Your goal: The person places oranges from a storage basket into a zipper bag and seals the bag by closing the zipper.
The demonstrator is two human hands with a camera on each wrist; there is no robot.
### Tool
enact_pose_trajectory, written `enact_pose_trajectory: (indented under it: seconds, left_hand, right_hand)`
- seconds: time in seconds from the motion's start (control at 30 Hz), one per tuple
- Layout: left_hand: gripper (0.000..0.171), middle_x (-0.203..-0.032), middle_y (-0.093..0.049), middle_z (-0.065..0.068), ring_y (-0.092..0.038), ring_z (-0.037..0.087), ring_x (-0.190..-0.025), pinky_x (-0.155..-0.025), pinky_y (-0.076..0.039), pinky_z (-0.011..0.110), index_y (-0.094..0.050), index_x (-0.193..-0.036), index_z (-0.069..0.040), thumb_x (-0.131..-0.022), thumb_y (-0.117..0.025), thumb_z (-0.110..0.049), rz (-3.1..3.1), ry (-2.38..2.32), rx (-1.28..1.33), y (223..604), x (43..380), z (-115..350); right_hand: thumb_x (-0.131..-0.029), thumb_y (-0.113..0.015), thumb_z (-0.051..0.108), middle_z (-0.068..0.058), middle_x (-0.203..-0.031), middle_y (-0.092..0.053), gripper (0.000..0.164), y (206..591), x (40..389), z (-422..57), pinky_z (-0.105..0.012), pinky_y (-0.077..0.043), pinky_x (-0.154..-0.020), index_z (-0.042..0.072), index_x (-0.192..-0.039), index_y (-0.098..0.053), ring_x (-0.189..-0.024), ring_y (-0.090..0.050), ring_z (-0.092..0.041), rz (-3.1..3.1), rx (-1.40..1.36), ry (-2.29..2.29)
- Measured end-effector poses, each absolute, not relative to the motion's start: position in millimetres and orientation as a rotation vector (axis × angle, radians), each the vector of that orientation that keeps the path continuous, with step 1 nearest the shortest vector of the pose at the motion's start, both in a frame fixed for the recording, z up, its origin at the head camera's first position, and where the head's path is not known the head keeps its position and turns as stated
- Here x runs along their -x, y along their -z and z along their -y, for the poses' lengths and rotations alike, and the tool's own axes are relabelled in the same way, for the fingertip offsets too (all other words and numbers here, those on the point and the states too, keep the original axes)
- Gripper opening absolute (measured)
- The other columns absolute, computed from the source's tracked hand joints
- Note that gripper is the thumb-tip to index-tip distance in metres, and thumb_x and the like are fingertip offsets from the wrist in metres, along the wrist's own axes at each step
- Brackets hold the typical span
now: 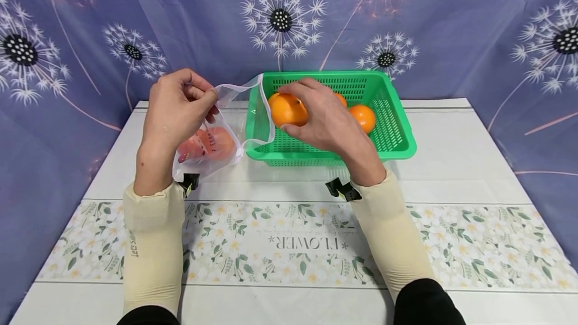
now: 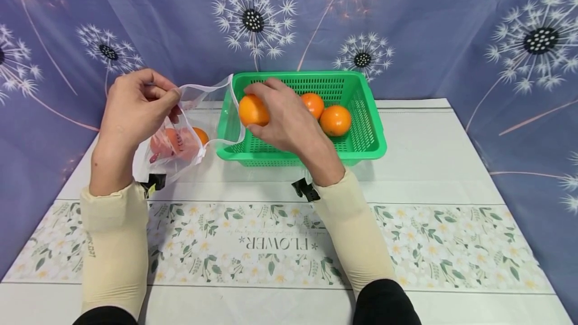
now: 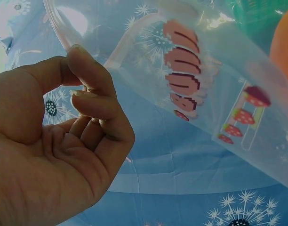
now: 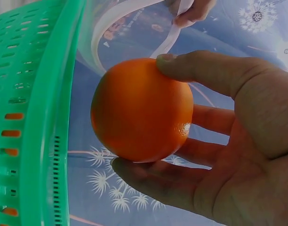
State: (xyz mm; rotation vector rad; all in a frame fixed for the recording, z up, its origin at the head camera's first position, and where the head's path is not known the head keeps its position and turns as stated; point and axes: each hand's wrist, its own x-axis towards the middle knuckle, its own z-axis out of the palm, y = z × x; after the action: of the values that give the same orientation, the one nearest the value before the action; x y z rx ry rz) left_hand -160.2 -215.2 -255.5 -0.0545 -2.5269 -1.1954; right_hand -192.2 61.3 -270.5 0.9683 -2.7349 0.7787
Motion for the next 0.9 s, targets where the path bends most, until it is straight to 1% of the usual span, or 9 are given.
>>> enact_pose_trajectory:
  seconds: [0.2, 0.37, 0.63, 0.9]
  left_hand:
    - [0.014, -0.066, -0.073, -0.005, -0.069, 0.009, -0.055, -0.049, -0.046, 0.025, -0.071, -0.098, -0.009, -0.098, -0.066, -0.021, 2.539, 1.188, 0.048, 257.6, 161.6, 215.1]
    - [0.014, -0.066, -0.073, -0.005, -0.069, 0.009, -0.055, -0.049, -0.046, 0.025, -0.071, -0.098, -0.008, -0.098, -0.066, -0.021, 2.537, 1.194, 0.054, 257.3, 161.8, 215.2]
    - [0.014, -0.066, -0.073, -0.005, -0.069, 0.009, -0.055, -0.048, -0.045, 0.025, -0.071, -0.098, -0.009, -0.097, -0.065, -0.021, 2.538, 1.201, 0.057, 257.4, 162.0, 214.5]
    - [0.014, -0.066, -0.072, -0.005, -0.069, 0.010, -0.056, -0.048, -0.045, 0.026, -0.071, -0.098, -0.008, -0.098, -0.065, -0.021, 2.544, 1.196, 0.051, 257.5, 161.7, 214.5]
  right_hand:
    - [-0.086, -0.087, 0.022, -0.009, -0.142, -0.062, 0.063, 269.2, 189.0, -58.1, -0.042, -0.052, -0.103, 0.010, -0.144, -0.063, -0.128, -0.057, -0.026, 2.698, -0.988, -0.815]
    - [-0.087, -0.087, 0.023, -0.010, -0.143, -0.061, 0.064, 268.9, 186.9, -53.8, -0.041, -0.052, -0.105, 0.009, -0.144, -0.062, -0.128, -0.057, -0.026, 2.683, -1.001, -0.830]
    - [-0.087, -0.087, 0.023, -0.009, -0.139, -0.061, 0.064, 270.7, 184.7, -46.9, -0.040, -0.052, -0.102, 0.010, -0.145, -0.063, -0.122, -0.059, -0.026, 2.667, -1.028, -0.837]
    - [-0.088, -0.085, 0.022, -0.009, -0.140, -0.061, 0.063, 272.9, 183.6, -43.2, -0.039, -0.051, -0.104, 0.009, -0.145, -0.062, -0.122, -0.059, -0.025, 2.636, -1.072, -0.833]
